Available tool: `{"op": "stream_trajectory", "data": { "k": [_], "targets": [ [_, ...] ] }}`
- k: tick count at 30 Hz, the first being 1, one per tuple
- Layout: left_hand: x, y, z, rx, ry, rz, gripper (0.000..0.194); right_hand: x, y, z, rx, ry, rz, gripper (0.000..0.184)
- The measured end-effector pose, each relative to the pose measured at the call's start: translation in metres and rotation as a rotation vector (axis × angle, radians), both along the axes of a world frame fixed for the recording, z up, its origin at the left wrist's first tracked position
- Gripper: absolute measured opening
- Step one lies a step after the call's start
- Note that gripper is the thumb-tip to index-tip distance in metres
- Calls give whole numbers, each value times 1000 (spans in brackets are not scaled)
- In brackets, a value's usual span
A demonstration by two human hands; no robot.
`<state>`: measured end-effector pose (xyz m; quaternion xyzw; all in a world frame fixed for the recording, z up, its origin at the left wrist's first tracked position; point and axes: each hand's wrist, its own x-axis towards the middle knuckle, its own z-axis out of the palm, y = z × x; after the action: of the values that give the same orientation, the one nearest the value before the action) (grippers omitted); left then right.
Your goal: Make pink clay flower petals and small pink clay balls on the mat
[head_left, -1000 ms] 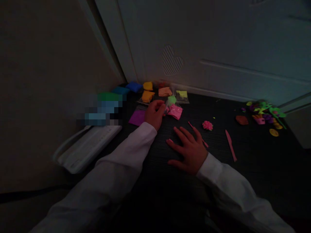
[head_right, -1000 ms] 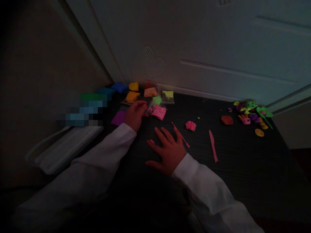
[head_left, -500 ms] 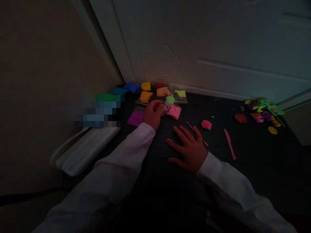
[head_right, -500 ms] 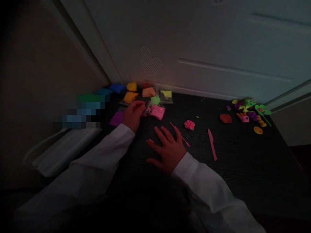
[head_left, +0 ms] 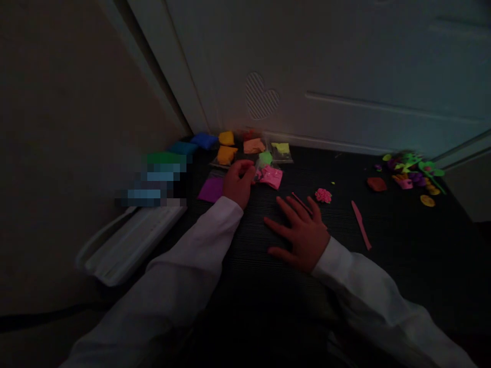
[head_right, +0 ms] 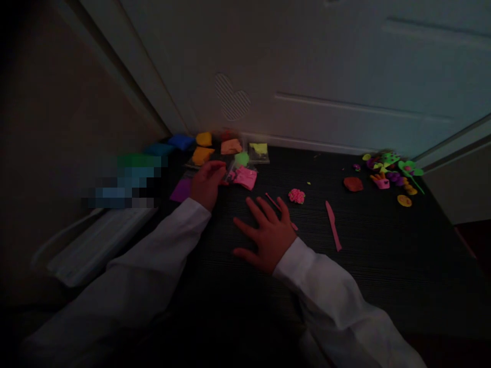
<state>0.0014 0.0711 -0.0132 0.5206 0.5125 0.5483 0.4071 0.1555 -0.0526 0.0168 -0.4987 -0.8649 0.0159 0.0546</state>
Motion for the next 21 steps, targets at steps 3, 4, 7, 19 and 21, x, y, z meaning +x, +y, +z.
{"op": "stream_trajectory", "data": {
  "k": [3, 4, 7, 19, 21],
  "targets": [
    [0, 1, -1, 1, -2, 0, 18, 0, 0, 0, -3, 2, 18, 56],
    [-1, 1, -2, -3, -5, -2, 18, 0, 0, 0, 9, 1, -22, 56],
    [-1, 1, -1, -4, -7, -7, 18, 0, 0, 1, 10, 5, -24, 57],
    [0, 1, 0, -3, -5, 7, 18, 2, -1, 1, 7, 32, -35, 54],
    [0, 1, -1, -6, 0, -1, 19, 2, -1, 1, 3, 38, -35, 56]
  ]
}}
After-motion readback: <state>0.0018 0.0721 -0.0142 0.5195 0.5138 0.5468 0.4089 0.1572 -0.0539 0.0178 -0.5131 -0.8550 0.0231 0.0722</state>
